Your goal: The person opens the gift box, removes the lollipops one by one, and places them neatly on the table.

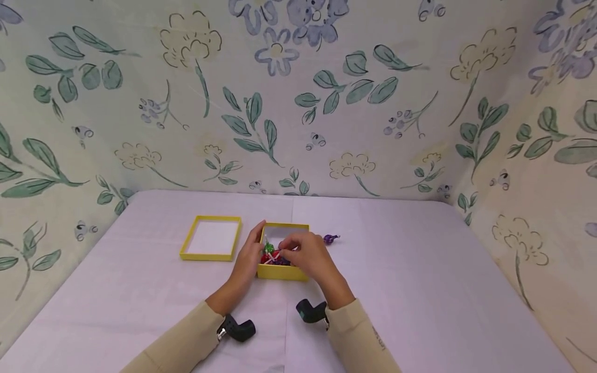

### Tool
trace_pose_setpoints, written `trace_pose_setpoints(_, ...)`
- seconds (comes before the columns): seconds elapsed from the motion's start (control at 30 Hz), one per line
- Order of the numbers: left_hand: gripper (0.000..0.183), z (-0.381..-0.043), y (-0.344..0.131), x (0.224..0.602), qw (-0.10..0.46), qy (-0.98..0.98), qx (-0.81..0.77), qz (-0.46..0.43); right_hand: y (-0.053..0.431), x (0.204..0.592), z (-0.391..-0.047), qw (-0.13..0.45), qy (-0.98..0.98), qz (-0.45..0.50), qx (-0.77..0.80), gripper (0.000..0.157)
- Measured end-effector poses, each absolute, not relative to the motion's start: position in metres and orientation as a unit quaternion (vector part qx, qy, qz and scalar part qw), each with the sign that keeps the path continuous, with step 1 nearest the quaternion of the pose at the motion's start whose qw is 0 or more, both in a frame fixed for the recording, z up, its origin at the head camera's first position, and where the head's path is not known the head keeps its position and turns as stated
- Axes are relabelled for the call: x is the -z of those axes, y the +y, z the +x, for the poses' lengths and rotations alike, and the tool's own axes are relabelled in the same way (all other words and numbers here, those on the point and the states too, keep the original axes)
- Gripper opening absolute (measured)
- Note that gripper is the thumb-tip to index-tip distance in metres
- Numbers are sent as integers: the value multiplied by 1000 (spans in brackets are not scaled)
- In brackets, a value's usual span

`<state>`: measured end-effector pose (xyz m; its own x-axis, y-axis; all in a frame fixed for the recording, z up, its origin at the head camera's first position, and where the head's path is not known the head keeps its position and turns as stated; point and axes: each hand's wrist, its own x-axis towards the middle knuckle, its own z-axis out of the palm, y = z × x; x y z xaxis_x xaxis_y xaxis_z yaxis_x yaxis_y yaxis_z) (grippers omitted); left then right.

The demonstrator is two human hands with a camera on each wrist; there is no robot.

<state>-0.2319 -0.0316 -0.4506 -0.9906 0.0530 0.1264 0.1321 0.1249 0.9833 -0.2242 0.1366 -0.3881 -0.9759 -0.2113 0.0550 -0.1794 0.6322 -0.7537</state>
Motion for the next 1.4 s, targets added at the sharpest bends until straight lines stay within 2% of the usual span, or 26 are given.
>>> trace_pose_setpoints(0.37,56,-231,-32,452,36,-756,650,-69,138,388,-224,21,898,-116,425,5)
trace_pose_setpoints(1.07,56,-231,-31,451,38,-760,646,-61,145,390,-230,59,848,-53,524,6)
trace_pose_setpoints(1.4,56,-232,-30,451,32,-762,645,-48,153,384,-230,60,827,-58,555,17)
